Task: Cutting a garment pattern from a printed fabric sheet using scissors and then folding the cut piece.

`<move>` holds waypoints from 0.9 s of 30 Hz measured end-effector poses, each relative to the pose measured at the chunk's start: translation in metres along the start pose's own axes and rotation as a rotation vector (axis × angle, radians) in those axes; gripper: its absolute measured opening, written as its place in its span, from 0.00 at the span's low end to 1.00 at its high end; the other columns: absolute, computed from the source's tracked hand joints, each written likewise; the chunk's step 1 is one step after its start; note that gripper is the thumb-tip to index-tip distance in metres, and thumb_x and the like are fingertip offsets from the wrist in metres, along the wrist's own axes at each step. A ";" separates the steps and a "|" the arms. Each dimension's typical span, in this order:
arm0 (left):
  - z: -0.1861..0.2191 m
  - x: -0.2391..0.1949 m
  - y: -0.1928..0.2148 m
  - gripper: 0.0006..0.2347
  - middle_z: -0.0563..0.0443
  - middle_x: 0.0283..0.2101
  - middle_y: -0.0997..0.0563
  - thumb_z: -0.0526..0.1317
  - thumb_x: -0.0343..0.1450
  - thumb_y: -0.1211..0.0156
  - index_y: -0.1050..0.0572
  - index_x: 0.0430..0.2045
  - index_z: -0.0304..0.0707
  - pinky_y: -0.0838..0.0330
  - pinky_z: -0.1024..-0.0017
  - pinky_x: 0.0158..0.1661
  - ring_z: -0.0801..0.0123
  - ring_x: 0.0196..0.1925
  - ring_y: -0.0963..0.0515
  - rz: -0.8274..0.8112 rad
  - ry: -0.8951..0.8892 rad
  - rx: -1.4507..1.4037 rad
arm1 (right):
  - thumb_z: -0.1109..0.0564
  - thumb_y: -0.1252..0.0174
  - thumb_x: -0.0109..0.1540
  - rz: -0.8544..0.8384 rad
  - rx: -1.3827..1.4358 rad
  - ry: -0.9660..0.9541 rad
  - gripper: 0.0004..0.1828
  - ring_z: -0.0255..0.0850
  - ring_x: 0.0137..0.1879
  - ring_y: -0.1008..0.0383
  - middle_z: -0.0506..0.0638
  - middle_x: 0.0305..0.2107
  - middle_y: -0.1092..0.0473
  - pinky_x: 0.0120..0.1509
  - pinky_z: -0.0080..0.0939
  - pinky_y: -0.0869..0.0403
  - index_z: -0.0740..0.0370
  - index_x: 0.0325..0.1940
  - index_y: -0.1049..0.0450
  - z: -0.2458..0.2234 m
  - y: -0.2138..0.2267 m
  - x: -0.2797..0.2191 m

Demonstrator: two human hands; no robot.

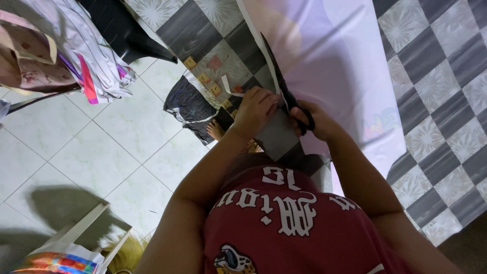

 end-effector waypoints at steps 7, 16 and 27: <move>-0.006 0.001 0.000 0.02 0.50 0.26 0.30 0.32 0.66 0.43 0.26 0.29 0.37 0.35 0.70 0.29 0.61 0.27 0.29 0.007 -0.032 -0.016 | 0.49 0.45 0.64 0.013 -0.053 0.066 0.18 0.45 0.19 0.30 0.56 0.15 0.35 0.24 0.40 0.29 0.68 0.31 0.33 -0.003 0.002 0.002; -0.005 0.005 0.009 0.01 0.46 0.25 0.31 0.30 0.66 0.42 0.27 0.27 0.32 0.35 0.68 0.27 0.58 0.25 0.29 0.007 -0.027 -0.066 | 0.42 0.45 0.63 -0.022 -0.017 0.051 0.21 0.44 0.19 0.30 0.55 0.16 0.34 0.23 0.42 0.30 0.64 0.32 0.32 -0.015 0.004 0.019; 0.002 0.013 0.022 0.03 0.48 0.25 0.30 0.29 0.66 0.43 0.27 0.28 0.34 0.34 0.70 0.30 0.62 0.25 0.30 0.020 -0.071 -0.018 | 0.38 0.44 0.62 -0.013 -0.045 0.028 0.26 0.45 0.21 0.32 0.55 0.17 0.37 0.24 0.44 0.28 0.64 0.30 0.34 -0.025 0.006 0.041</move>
Point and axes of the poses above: each hand's wrist, its own x-axis towards the middle knuckle, its own y-axis out of the back of the hand, z = x × y, the point moved 3 cm from there along x, towards the middle knuckle
